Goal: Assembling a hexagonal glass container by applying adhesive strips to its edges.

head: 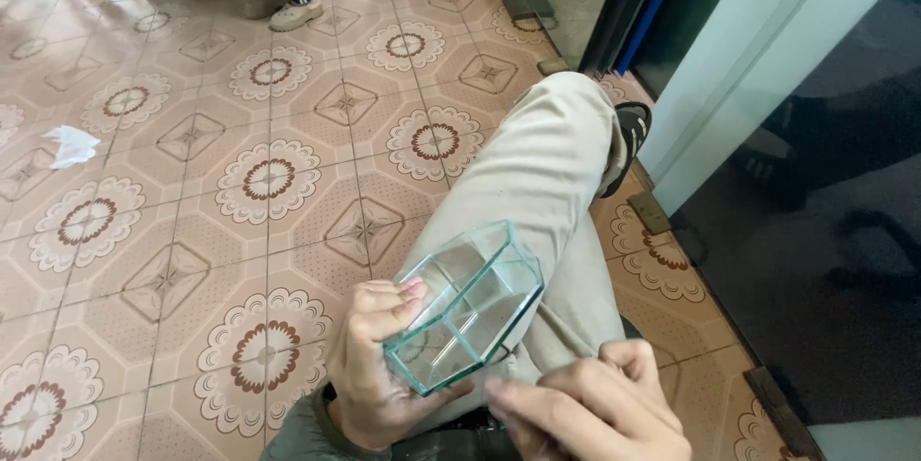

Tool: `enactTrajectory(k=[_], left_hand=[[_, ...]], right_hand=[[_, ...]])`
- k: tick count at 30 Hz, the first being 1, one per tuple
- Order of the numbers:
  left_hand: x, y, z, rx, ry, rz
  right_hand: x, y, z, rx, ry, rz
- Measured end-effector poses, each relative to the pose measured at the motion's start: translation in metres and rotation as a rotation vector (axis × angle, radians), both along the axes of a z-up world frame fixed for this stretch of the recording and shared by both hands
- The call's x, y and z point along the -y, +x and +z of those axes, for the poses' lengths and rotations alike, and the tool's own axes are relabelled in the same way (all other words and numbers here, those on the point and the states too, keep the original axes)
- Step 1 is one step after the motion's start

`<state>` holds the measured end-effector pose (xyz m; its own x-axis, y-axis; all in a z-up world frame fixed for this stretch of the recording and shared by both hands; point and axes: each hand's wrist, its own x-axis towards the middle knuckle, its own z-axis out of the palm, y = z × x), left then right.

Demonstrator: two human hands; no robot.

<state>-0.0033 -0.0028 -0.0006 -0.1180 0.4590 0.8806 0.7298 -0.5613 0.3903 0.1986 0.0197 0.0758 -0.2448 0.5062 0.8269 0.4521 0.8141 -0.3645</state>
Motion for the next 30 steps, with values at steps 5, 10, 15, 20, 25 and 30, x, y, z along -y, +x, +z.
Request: enactTrajectory(k=[5, 10, 15, 20, 25, 30], left_hand=[[-0.005, 0.005, 0.007, -0.019, 0.064, -0.001], [-0.005, 0.006, 0.012, -0.04, 0.071, 0.014], [-0.007, 0.01, 0.018, -0.053, 0.114, 0.048], [-0.01, 0.017, 0.032, -0.117, 0.126, 0.112], [-0.009, 0.017, 0.054, -0.209, 0.065, 0.098], [-0.016, -0.001, 0.048, -0.146, -0.018, -0.031]], right_hand=[[-0.009, 0.009, 0.003, -0.056, -0.113, 0.032], [-0.013, 0.013, -0.012, -0.013, -0.094, 0.027], [-0.02, 0.015, -0.01, 0.001, 0.022, 0.127], [-0.041, 0.029, -0.007, 0.15, 0.076, 0.14], [-0.06, 0.041, 0.0, 0.39, 0.071, 0.204], [-0.079, 0.057, -0.012, 0.35, -0.085, 0.161]])
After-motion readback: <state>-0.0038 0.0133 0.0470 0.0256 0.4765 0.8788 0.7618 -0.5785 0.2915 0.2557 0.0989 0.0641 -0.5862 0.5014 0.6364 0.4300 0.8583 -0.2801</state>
